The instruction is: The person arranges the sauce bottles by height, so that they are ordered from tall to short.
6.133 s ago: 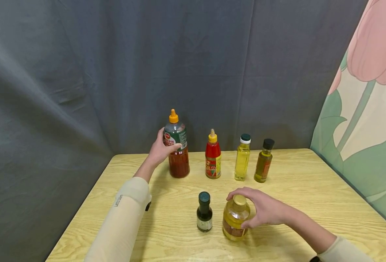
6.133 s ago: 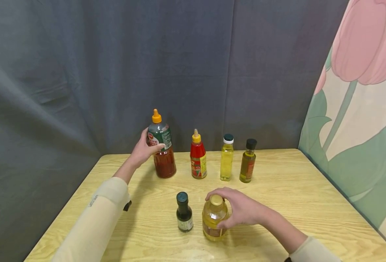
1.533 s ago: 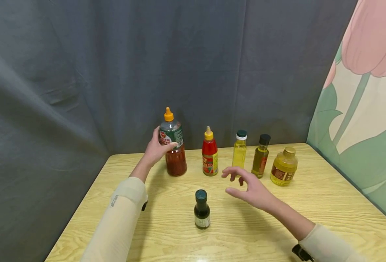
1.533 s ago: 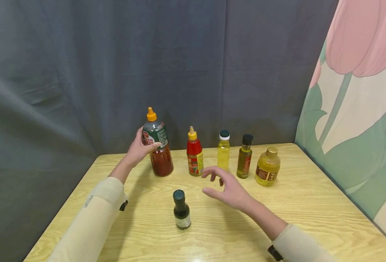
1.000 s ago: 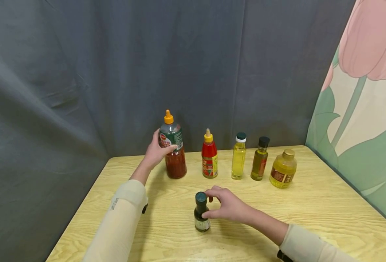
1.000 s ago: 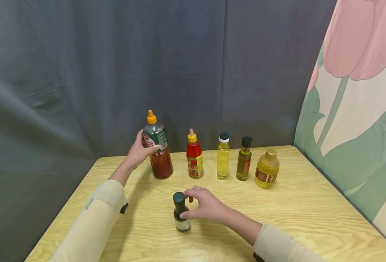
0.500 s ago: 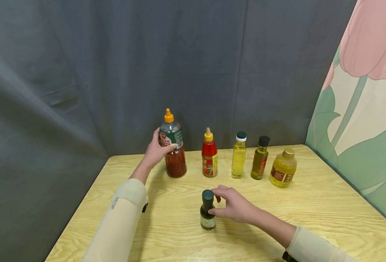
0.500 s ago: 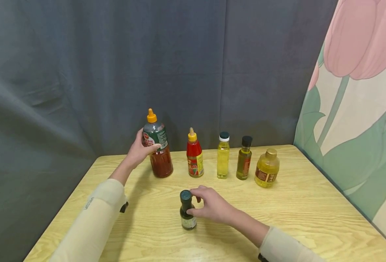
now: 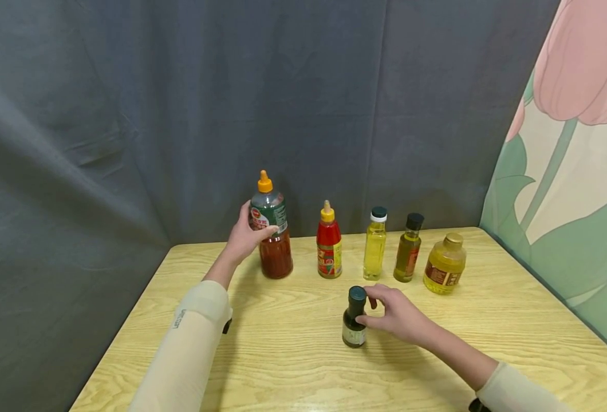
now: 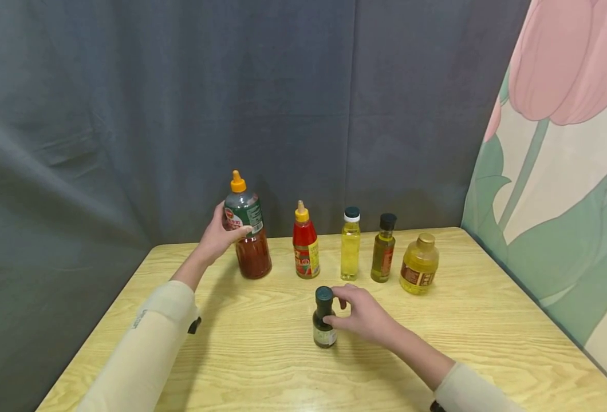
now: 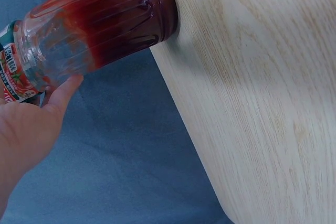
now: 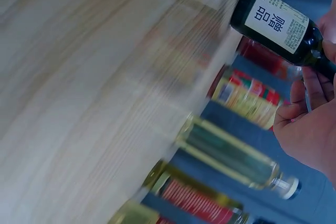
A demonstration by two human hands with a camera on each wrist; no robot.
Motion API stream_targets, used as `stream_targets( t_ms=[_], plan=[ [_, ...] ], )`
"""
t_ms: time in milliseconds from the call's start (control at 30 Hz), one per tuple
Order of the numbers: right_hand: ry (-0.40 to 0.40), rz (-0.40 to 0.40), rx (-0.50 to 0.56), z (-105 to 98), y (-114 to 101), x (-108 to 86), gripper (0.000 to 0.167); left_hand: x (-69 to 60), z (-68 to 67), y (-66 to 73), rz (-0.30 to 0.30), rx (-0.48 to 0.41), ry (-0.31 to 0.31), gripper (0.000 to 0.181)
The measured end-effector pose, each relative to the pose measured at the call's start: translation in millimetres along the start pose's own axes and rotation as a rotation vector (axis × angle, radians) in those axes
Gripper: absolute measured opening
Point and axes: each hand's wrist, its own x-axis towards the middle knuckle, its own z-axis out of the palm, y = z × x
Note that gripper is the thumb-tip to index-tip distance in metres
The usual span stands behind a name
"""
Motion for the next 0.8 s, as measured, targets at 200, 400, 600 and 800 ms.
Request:
stream_targets(
  t_ms=[200, 400, 600, 800],
  plan=[
    [0.067, 0.080, -0.049, -19, 16, -12.1, 0.027, -0.4, 0.1, 0.8, -0.001, 0.001, 0.001, 0.100],
    [0.136, 0.135, -0.087, -39, 33, -26.4, 0.026, -1.1, 0.1, 1.4, -0.002, 0.013, 0.000, 0.100],
    [0.199, 0.178, -0.147, -58, 52, -39.1, 0.026, -1.8, -0.3, 1.6, 0.005, 0.020, -0.002, 0.102],
    [0.231, 0.234, -0.161, -75, 64, -50.1, 0.024, -1.9, -0.3, 2.0, 0.010, 0.015, -0.003, 0.102]
  ],
)
